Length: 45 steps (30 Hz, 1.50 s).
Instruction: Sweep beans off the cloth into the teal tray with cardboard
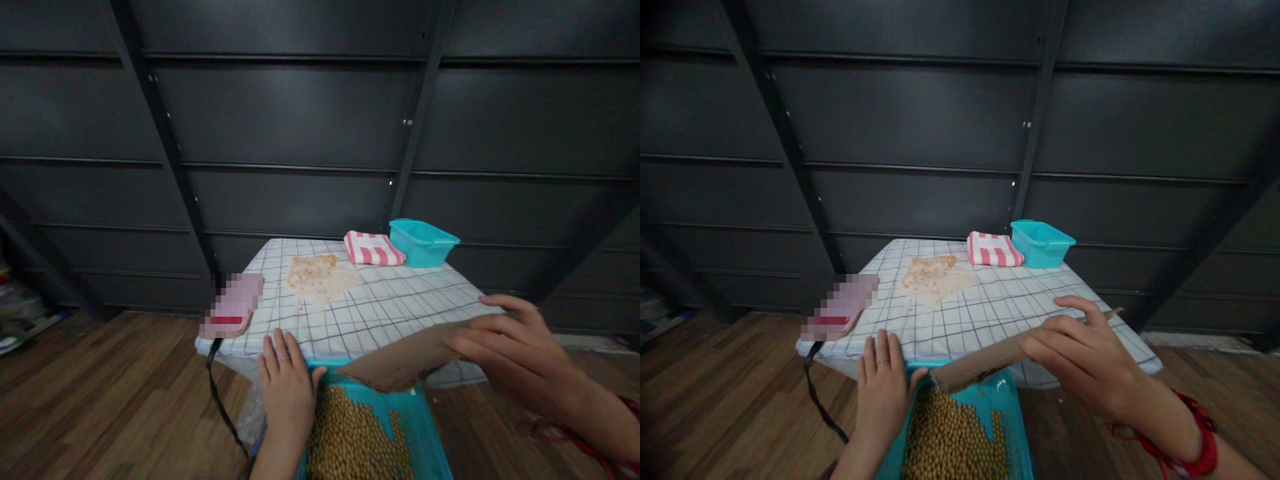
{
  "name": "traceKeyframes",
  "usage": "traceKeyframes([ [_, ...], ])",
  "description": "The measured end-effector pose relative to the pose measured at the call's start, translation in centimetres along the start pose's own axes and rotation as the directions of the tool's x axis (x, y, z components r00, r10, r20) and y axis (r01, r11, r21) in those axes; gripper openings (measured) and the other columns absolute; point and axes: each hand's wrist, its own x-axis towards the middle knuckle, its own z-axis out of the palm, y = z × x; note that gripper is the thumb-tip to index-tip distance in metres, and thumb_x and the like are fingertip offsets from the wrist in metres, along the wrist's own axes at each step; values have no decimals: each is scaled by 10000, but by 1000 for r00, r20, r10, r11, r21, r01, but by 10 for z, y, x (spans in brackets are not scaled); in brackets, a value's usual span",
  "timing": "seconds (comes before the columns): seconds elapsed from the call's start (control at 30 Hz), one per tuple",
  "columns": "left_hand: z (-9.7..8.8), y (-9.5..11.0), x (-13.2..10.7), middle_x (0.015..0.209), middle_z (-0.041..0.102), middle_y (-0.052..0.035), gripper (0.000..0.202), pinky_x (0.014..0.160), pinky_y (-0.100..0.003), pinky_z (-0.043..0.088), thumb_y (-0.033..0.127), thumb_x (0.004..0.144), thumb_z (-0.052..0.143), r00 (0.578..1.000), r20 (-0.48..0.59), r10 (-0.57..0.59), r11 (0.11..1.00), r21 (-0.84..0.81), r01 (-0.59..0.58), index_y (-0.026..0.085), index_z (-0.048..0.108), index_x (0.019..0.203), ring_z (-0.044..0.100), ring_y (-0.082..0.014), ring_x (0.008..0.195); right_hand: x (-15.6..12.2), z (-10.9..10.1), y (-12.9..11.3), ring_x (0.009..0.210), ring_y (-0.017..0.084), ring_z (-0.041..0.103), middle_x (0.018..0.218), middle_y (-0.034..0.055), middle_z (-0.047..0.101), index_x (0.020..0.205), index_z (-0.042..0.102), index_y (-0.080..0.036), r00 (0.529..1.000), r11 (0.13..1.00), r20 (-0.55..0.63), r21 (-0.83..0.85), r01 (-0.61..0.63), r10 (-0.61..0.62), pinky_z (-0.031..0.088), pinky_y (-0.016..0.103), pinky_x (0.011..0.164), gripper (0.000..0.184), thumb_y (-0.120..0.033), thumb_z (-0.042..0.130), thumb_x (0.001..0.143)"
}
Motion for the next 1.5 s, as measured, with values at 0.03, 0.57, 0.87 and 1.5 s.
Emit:
traceKeyframes([
  [0.03,0,0,0,1252,440,-281,680,886,-520,377,468,706,543,1000,10,-4,1000,-2,4,-24,467,1170,381,-422,1160,5,3,2,627,111,517,667,-32,623,861,529,-203,999,999,-31,-47,27,-28,330,360,847,248,-40,342,839],
  [0.57,14,-8,-5,1277,426,-255,682,919,-521,361,482,708,533,998,-46,-38,999,-10,37,15,449,1198,348,-396,1197,76,71,-3,682,149,470,650,17,605,859,587,-143,979,973,-179,-224,54,-96,338,379,811,222,-29,414,779],
  [0.87,12,-13,-6,1289,401,-273,726,914,-519,370,488,691,557,1000,-14,-28,998,-58,27,-3,429,1210,349,-407,1192,100,97,-5,687,141,467,659,14,615,816,609,-156,976,959,-121,-244,147,-181,324,370,825,260,-47,373,813],
  [1.5,15,-12,-6,1292,397,-273,718,923,-528,361,492,715,522,999,-24,-28,998,-62,26,-5,412,1222,345,-404,1195,96,90,-9,658,134,461,652,-4,614,820,599,-156,969,953,-111,-239,189,-220,330,367,803,216,-69,402,826],
])
